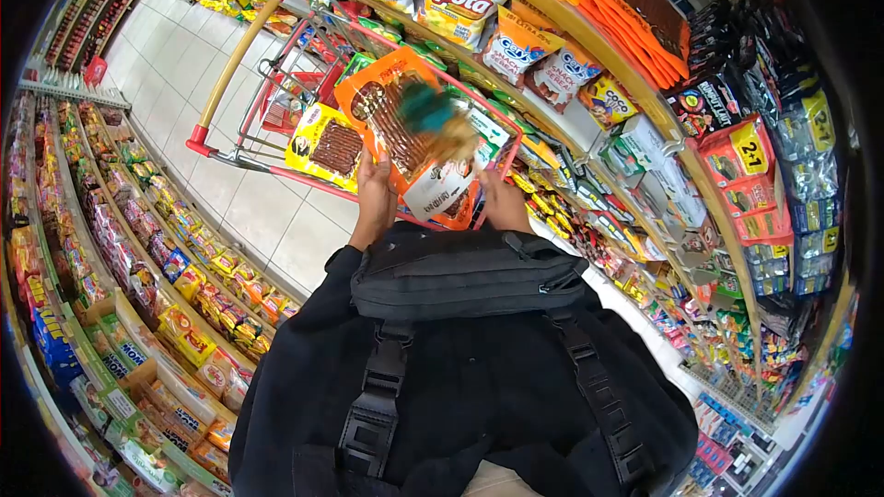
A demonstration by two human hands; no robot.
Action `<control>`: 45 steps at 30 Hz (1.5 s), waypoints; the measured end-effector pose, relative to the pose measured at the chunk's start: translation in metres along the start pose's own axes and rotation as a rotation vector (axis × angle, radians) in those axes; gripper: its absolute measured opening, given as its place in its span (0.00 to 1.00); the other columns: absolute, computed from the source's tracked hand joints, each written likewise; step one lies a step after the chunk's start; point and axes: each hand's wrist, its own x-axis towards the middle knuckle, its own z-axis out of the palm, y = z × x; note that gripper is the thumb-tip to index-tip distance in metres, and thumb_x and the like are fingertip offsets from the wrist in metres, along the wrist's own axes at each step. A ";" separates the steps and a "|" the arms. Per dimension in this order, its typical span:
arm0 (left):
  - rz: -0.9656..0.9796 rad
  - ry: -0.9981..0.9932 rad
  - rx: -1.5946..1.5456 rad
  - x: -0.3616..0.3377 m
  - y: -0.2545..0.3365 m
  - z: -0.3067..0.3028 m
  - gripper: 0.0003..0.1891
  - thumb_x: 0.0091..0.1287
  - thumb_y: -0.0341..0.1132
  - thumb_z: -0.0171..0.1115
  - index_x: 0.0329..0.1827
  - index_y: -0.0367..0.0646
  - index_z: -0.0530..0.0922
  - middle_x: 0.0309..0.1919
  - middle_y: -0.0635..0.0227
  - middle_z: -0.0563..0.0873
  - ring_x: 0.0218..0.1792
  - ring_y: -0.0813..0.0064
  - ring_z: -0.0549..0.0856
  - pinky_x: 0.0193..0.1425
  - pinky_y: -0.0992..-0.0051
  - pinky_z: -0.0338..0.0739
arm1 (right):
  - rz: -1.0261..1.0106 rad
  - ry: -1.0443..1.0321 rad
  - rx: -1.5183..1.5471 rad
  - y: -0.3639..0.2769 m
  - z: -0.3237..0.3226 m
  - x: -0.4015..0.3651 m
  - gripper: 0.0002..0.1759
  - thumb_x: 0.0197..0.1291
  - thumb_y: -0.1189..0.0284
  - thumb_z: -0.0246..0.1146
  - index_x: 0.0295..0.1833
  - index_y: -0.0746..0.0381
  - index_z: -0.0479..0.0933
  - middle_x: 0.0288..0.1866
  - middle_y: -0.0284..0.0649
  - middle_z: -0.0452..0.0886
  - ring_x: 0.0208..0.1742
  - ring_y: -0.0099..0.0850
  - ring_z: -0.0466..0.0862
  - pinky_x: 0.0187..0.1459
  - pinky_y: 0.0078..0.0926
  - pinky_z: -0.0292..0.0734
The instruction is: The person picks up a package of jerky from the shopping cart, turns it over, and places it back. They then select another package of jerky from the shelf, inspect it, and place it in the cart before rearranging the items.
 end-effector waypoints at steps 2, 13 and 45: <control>0.021 -0.008 0.014 0.000 0.003 -0.005 0.24 0.76 0.24 0.44 0.75 0.43 0.58 0.67 0.62 0.72 0.66 0.67 0.74 0.70 0.65 0.70 | 0.006 0.176 0.302 0.036 0.005 0.016 0.12 0.72 0.66 0.53 0.48 0.60 0.79 0.32 0.44 0.81 0.32 0.36 0.81 0.37 0.32 0.74; -0.265 -0.105 0.040 0.000 -0.003 -0.011 0.26 0.77 0.30 0.42 0.77 0.44 0.53 0.70 0.60 0.70 0.68 0.64 0.73 0.71 0.61 0.70 | 0.196 -0.173 1.221 -0.013 -0.043 0.038 0.15 0.68 0.63 0.63 0.51 0.64 0.78 0.20 0.19 0.66 0.14 0.10 0.57 0.16 0.14 0.47; -0.364 -0.127 -0.492 0.035 -0.034 -0.049 0.40 0.69 0.69 0.41 0.68 0.43 0.69 0.63 0.53 0.76 0.61 0.50 0.78 0.64 0.47 0.74 | 0.113 0.044 0.158 0.021 -0.008 -0.002 0.14 0.70 0.66 0.54 0.54 0.59 0.79 0.46 0.51 0.84 0.45 0.47 0.84 0.45 0.41 0.79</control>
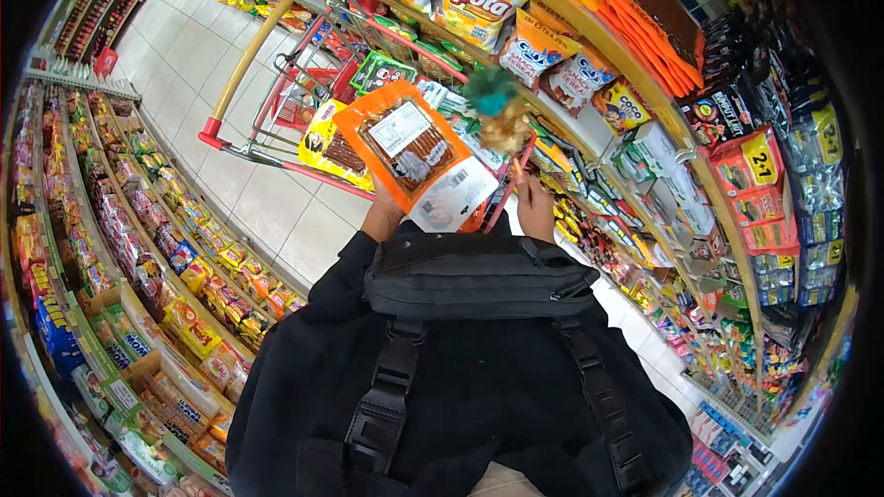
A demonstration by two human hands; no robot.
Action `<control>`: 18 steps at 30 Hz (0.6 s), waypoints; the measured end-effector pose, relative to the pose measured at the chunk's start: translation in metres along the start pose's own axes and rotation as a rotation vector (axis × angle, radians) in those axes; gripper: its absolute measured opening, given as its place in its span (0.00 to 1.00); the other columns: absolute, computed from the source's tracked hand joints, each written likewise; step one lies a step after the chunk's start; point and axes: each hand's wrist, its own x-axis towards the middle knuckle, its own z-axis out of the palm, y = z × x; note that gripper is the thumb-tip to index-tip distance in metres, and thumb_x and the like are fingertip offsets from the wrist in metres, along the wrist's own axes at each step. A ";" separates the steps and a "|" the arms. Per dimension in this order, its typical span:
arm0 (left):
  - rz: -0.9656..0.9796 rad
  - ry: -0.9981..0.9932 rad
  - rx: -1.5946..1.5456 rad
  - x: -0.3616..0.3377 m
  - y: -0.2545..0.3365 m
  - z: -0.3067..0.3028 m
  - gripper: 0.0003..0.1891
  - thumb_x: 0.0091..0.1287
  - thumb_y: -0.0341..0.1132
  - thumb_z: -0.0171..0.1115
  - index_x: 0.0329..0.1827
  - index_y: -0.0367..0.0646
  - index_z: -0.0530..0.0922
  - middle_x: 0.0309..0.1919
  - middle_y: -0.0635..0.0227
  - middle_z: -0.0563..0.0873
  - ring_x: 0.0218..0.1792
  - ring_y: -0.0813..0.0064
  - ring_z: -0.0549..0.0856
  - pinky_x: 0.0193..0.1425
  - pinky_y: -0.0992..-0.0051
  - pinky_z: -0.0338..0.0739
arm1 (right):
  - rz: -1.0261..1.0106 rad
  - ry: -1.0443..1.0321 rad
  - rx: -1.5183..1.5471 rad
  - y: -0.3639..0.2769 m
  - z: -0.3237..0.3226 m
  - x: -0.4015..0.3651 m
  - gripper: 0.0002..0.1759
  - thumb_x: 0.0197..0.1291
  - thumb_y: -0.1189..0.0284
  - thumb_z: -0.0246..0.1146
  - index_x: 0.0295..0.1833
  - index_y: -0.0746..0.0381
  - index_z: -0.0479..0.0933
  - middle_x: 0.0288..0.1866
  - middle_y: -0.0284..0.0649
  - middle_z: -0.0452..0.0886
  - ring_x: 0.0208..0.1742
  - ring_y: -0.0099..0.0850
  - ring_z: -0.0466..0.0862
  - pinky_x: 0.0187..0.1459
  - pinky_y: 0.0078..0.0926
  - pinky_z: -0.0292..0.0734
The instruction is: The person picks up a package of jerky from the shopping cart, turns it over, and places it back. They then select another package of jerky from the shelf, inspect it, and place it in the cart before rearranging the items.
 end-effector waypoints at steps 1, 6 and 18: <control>0.002 0.012 0.014 0.000 -0.001 -0.001 0.40 0.69 0.69 0.41 0.68 0.43 0.69 0.63 0.53 0.76 0.62 0.49 0.77 0.64 0.47 0.74 | -0.076 -0.041 -0.034 -0.008 0.004 -0.009 0.14 0.70 0.66 0.53 0.54 0.59 0.78 0.46 0.51 0.83 0.46 0.47 0.84 0.45 0.42 0.78; -0.039 0.038 0.056 0.004 -0.001 -0.002 0.41 0.68 0.70 0.41 0.70 0.45 0.68 0.65 0.53 0.75 0.63 0.48 0.76 0.65 0.45 0.73 | -0.178 -0.183 -0.215 -0.035 0.007 -0.024 0.16 0.72 0.63 0.49 0.51 0.59 0.78 0.45 0.51 0.83 0.45 0.52 0.82 0.46 0.49 0.76; -0.043 -0.041 0.186 0.004 -0.007 0.011 0.40 0.70 0.68 0.39 0.75 0.46 0.61 0.68 0.56 0.72 0.66 0.51 0.74 0.68 0.46 0.71 | -0.127 -0.013 -0.076 -0.031 0.019 0.007 0.14 0.71 0.63 0.53 0.52 0.59 0.78 0.33 0.53 0.82 0.36 0.51 0.84 0.35 0.43 0.75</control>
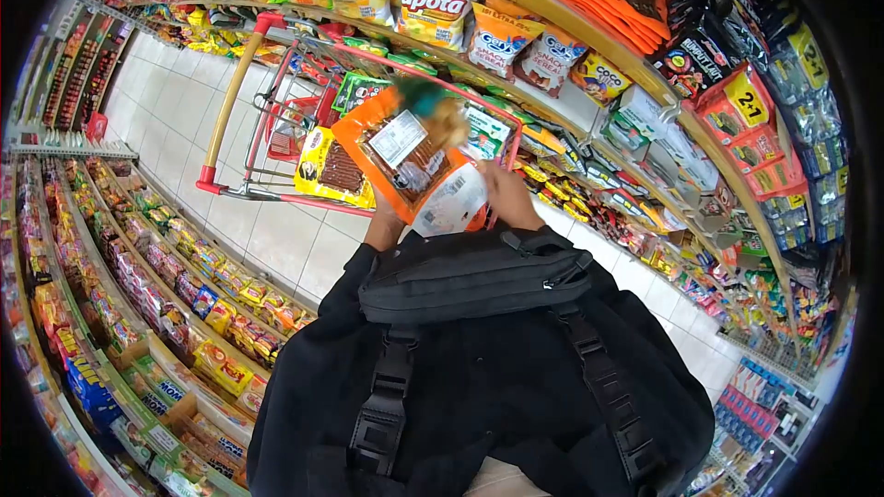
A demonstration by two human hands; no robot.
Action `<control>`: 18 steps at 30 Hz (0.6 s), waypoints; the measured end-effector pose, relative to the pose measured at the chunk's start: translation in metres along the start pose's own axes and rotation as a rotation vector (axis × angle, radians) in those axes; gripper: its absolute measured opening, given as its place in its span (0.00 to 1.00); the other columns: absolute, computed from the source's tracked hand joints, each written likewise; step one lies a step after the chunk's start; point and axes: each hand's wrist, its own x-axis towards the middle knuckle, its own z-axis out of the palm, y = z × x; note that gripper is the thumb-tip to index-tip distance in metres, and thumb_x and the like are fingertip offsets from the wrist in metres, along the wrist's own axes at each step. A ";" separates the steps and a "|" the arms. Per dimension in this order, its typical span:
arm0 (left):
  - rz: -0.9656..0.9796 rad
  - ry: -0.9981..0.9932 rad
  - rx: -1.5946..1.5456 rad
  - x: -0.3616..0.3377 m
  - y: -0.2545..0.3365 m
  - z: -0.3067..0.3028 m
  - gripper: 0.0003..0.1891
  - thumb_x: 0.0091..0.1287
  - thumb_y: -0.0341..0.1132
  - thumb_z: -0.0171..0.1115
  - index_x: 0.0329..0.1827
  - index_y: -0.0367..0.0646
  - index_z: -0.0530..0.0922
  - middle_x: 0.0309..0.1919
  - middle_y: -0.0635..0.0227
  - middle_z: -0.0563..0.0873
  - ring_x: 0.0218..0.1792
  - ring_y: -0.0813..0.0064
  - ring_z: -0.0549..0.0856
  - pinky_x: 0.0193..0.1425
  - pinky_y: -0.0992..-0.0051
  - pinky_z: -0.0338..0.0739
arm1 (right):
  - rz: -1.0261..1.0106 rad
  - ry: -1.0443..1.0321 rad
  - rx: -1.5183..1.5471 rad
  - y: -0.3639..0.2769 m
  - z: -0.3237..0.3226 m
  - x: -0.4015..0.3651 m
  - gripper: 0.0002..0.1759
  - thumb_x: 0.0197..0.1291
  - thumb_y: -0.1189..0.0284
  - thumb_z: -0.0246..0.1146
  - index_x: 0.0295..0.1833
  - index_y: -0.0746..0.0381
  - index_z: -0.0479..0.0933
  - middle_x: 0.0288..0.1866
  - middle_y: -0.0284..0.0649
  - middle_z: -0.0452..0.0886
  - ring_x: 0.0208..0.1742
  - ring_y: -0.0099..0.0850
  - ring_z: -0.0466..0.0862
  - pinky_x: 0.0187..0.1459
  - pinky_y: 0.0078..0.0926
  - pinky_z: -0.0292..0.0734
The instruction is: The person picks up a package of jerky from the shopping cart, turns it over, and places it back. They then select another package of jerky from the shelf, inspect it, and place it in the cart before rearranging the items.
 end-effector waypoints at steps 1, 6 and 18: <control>0.003 -0.019 -0.030 0.000 0.001 -0.001 0.39 0.71 0.68 0.40 0.74 0.47 0.62 0.67 0.56 0.73 0.65 0.52 0.75 0.67 0.47 0.72 | 0.051 0.036 0.029 0.012 -0.001 0.012 0.14 0.71 0.65 0.52 0.50 0.61 0.78 0.30 0.53 0.81 0.32 0.50 0.83 0.33 0.42 0.74; 0.027 -0.012 0.057 -0.001 -0.003 -0.021 0.37 0.71 0.66 0.40 0.72 0.47 0.65 0.65 0.57 0.75 0.63 0.54 0.77 0.65 0.49 0.74 | -0.301 -0.013 0.105 -0.059 -0.024 0.001 0.15 0.70 0.66 0.52 0.56 0.58 0.76 0.31 0.55 0.81 0.33 0.53 0.82 0.34 0.47 0.75; 0.192 0.101 -0.031 -0.023 0.029 -0.021 0.28 0.73 0.55 0.49 0.69 0.46 0.67 0.59 0.62 0.77 0.60 0.58 0.77 0.64 0.56 0.74 | 0.059 -0.151 -0.149 0.070 -0.005 -0.010 0.16 0.68 0.59 0.53 0.45 0.59 0.80 0.36 0.52 0.83 0.41 0.54 0.82 0.42 0.51 0.75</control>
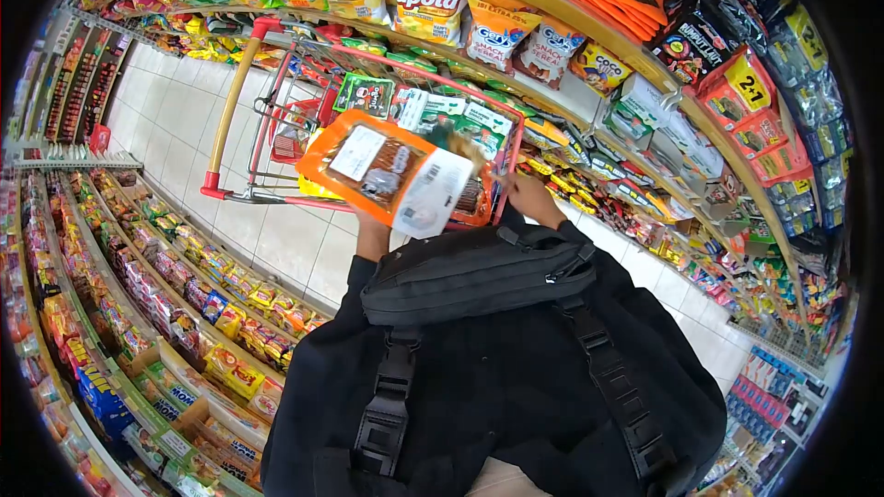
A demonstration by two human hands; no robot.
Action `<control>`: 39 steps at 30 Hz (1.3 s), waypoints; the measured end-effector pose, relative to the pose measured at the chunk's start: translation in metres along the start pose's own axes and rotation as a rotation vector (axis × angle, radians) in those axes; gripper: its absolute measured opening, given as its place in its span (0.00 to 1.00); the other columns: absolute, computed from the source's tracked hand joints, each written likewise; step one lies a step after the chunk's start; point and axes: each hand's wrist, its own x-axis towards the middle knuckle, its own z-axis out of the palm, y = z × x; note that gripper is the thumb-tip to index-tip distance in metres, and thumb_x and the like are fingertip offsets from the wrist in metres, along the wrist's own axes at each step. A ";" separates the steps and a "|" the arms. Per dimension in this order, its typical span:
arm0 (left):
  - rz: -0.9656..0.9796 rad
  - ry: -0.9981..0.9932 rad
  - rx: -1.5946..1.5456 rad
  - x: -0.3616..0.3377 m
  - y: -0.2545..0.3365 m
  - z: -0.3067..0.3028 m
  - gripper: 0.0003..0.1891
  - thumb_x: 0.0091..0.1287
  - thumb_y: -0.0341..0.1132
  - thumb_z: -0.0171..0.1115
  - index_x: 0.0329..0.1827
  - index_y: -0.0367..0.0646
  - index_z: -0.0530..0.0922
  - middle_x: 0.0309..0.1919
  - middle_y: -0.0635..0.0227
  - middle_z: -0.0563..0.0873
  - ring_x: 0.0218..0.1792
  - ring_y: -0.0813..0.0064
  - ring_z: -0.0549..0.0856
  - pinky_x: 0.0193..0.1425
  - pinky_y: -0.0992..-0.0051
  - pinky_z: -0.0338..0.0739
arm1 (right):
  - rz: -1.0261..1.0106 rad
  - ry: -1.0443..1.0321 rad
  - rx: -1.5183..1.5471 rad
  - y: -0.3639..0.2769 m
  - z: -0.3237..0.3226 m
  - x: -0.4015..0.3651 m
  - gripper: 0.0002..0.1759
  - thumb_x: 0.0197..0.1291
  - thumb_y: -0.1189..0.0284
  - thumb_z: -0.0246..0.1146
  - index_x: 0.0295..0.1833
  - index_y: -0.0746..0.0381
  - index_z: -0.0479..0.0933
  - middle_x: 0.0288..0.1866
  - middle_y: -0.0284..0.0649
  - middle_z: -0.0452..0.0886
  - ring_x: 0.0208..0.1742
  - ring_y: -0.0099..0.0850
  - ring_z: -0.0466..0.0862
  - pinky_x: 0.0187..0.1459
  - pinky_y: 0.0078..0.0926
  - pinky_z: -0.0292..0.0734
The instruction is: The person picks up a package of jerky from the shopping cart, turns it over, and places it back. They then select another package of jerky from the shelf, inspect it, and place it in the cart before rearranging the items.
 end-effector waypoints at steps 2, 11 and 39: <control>0.034 0.013 0.006 -0.005 0.015 -0.002 0.28 0.73 0.54 0.49 0.69 0.46 0.67 0.60 0.62 0.77 0.61 0.58 0.77 0.64 0.56 0.74 | 0.069 -0.151 -0.075 0.003 0.003 -0.021 0.17 0.68 0.57 0.55 0.45 0.59 0.80 0.37 0.51 0.83 0.42 0.53 0.82 0.43 0.50 0.75; -0.112 -0.005 0.091 -0.003 -0.008 0.012 0.28 0.72 0.52 0.53 0.70 0.46 0.66 0.61 0.62 0.75 0.62 0.58 0.76 0.64 0.56 0.74 | -0.396 0.215 0.175 -0.052 -0.013 -0.002 0.53 0.49 0.62 0.74 0.77 0.60 0.54 0.76 0.54 0.56 0.76 0.53 0.56 0.74 0.44 0.54; 0.267 -0.359 0.847 0.098 0.104 0.300 0.14 0.73 0.36 0.56 0.56 0.36 0.74 0.47 0.67 0.83 0.47 0.73 0.83 0.54 0.71 0.79 | 0.072 -0.355 0.785 -0.041 -0.038 0.008 0.23 0.73 0.54 0.55 0.56 0.62 0.80 0.46 0.38 0.85 0.47 0.23 0.83 0.49 0.21 0.76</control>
